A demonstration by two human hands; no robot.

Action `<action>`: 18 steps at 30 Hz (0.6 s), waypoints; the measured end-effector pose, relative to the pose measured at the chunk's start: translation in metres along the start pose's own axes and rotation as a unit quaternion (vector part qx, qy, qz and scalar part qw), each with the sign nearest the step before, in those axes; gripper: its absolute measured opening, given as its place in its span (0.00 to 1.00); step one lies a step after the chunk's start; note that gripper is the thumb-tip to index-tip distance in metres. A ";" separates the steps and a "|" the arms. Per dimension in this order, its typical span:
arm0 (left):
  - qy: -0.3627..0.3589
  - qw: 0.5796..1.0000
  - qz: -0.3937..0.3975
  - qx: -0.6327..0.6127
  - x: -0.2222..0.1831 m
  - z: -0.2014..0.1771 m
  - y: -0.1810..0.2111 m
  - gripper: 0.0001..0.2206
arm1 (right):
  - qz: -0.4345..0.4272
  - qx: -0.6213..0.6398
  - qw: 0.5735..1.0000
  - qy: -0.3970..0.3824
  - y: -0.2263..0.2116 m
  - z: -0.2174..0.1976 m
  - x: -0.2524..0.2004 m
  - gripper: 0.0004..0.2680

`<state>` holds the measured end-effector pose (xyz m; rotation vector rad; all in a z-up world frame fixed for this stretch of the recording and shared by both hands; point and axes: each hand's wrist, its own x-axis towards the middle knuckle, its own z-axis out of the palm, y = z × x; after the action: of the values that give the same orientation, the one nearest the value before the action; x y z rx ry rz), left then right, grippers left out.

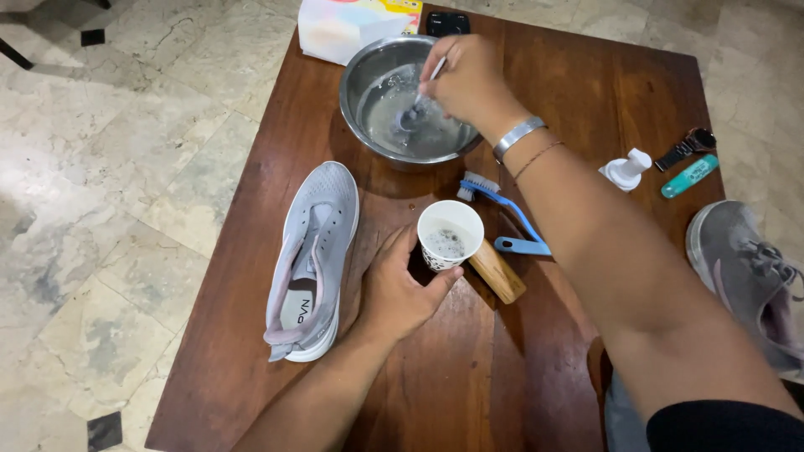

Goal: The person prepares a cleaning solution and uses it to thoroughly clean a pair of shoe laces by dipping and scrubbing them.

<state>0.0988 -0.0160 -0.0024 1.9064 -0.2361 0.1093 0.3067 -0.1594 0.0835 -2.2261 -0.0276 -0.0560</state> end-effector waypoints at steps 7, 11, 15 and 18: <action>0.002 1.000 0.007 -0.002 0.000 0.002 -0.003 0.29 | -0.030 -0.011 0.999 0.010 0.002 0.000 -0.003 0.13; 0.010 1.000 0.017 0.003 0.001 0.003 -0.004 0.27 | 0.008 -0.027 0.999 -0.024 -0.002 0.002 -0.004 0.09; 0.017 1.000 -0.003 0.001 0.002 0.004 -0.003 0.24 | -0.151 -0.077 0.983 0.066 0.028 0.007 0.011 0.07; 0.029 1.000 -0.007 0.007 0.003 0.005 -0.003 0.25 | 0.009 -0.086 0.995 -0.055 -0.004 0.002 -0.002 0.10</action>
<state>0.1017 -0.0198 -0.0058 1.9164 -0.1836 0.1573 0.3049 -0.1552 0.0850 -2.4002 -0.0661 0.0779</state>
